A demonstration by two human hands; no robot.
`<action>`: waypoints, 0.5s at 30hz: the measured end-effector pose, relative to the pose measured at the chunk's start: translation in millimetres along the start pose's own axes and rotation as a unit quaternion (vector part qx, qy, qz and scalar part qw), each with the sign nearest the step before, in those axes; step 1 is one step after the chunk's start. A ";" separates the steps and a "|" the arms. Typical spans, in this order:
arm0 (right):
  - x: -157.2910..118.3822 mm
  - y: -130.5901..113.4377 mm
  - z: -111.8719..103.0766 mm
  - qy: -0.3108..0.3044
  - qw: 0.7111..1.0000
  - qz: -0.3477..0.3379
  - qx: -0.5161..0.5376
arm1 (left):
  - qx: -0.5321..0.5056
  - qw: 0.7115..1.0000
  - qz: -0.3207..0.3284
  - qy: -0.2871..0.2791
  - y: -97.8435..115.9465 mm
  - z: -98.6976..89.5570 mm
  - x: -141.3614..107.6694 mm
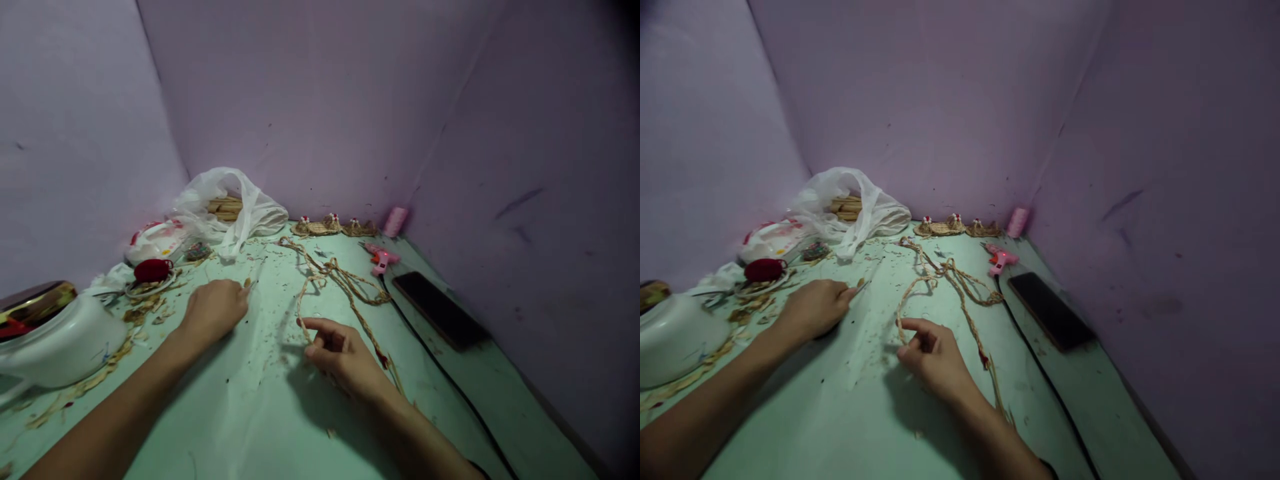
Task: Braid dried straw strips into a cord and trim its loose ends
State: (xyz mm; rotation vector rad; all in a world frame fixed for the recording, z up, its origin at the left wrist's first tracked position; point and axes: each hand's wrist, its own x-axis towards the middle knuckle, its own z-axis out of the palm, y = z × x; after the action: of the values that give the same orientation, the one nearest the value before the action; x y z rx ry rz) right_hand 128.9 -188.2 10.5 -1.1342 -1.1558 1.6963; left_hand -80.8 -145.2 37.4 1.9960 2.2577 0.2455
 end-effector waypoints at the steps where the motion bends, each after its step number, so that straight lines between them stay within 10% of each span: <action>1: -0.3 1.2 0.9 -0.001 1.000 -0.004 -0.012 | -0.070 0.997 0.011 -0.027 10.0 2.4 3.8; 9: 3.1 6.3 0.9 0.044 0.991 -0.072 -0.104 | -0.465 0.851 0.010 -0.244 81.4 16.5 44.6; 13: 6.0 5.4 -0.9 0.120 0.973 -0.165 -0.109 | -0.787 0.606 0.065 -0.096 77.8 -1.3 42.6; 15: 6.3 7.5 -0.6 0.124 0.973 -0.152 -0.121 | -0.821 0.567 0.053 -0.050 70.2 -1.0 38.1</action>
State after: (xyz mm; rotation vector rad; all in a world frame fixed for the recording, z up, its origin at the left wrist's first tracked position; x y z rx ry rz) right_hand 126.7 -184.4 1.7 -1.2056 -1.3216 1.1700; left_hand -17.5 -99.1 53.0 0.8526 0.7353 1.4518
